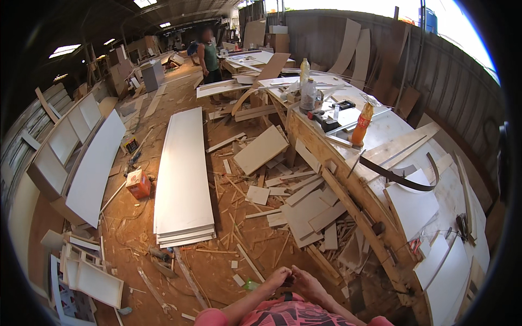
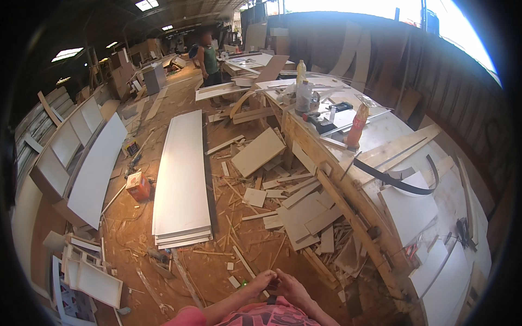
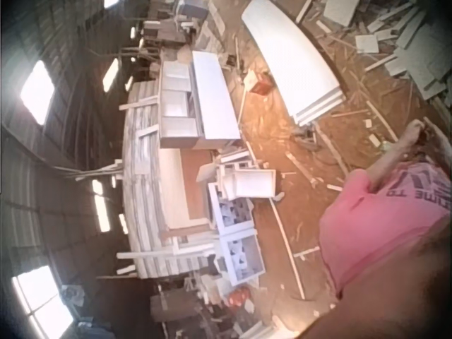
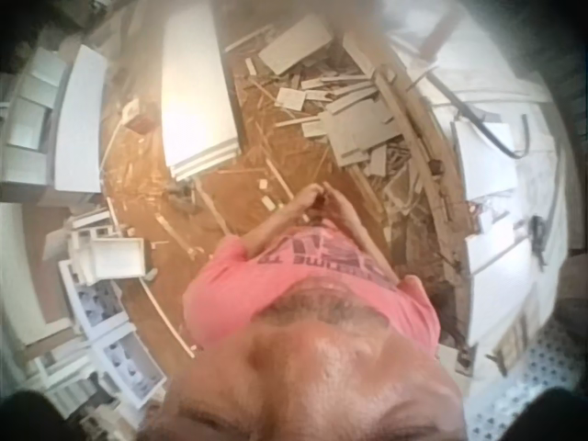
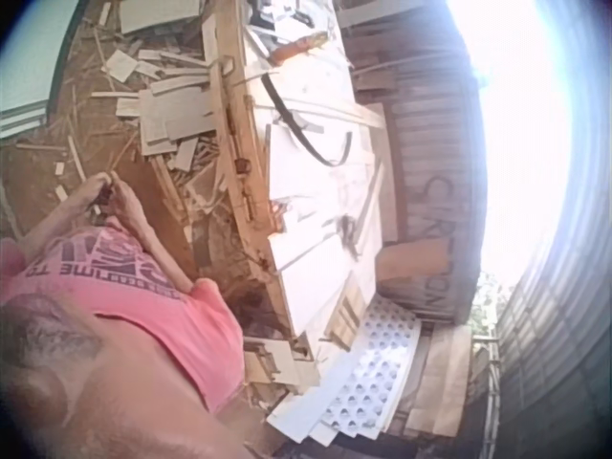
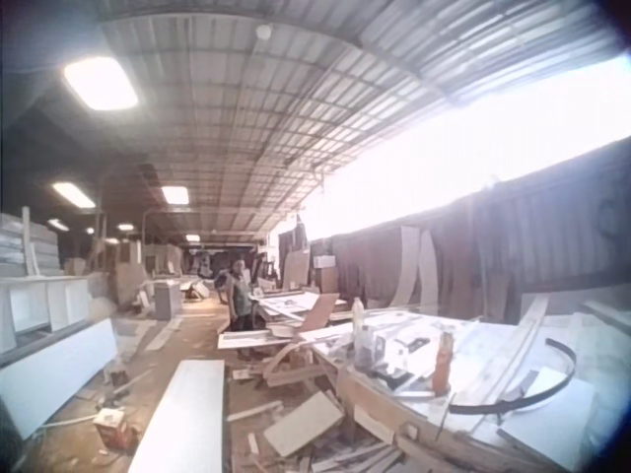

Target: The person applies a strip of laminate edging to a white wooden board, using a small block to press it down, cutting the excess with shears, and سپس sanding the edges.

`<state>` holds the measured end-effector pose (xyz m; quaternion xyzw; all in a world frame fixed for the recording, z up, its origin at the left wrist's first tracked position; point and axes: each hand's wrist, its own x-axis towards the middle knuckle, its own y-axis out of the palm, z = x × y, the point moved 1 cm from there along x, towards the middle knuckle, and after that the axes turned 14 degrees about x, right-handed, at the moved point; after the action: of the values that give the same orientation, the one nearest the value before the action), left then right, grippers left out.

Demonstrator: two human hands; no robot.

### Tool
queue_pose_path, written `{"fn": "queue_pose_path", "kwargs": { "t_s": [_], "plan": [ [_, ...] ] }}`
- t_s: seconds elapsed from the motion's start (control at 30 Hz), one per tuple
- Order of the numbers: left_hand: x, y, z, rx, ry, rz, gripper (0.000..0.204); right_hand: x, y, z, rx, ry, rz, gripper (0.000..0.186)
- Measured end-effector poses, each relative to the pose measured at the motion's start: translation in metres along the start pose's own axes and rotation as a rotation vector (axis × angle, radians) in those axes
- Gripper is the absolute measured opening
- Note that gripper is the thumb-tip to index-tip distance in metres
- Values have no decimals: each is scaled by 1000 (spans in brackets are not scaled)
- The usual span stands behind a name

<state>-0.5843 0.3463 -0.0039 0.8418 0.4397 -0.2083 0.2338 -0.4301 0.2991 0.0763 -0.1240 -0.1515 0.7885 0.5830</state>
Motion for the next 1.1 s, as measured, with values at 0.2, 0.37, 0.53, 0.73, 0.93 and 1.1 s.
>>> {"fn": "queue_pose_path", "kwargs": {
  "t_s": [0.2, 0.37, 0.53, 0.73, 0.93, 1.1],
  "plan": [
    [-10, -4, -7, 57, 2, 82, 19, 6, -8, 2, 87, 2, -3, 47],
    [-6, -10, -11, 74, 27, 221, 20, 8, -11, -29, 534, 182, -14, 42],
    [-18, -10, -17, 74, 65, 236, 24, 9, -13, -12, 845, 228, 17, 37],
    [-18, -7, -20, 1, 39, 295, 34, 9, -15, 3, 438, 209, 58, 34],
    [-25, -18, -29, 1, 26, 357, 37, 14, -13, 25, 795, 274, 63, 37],
    [-32, -17, -40, 11, 16, 405, 38, 10, -10, 4, 947, 231, 83, 34]
  ]
}}
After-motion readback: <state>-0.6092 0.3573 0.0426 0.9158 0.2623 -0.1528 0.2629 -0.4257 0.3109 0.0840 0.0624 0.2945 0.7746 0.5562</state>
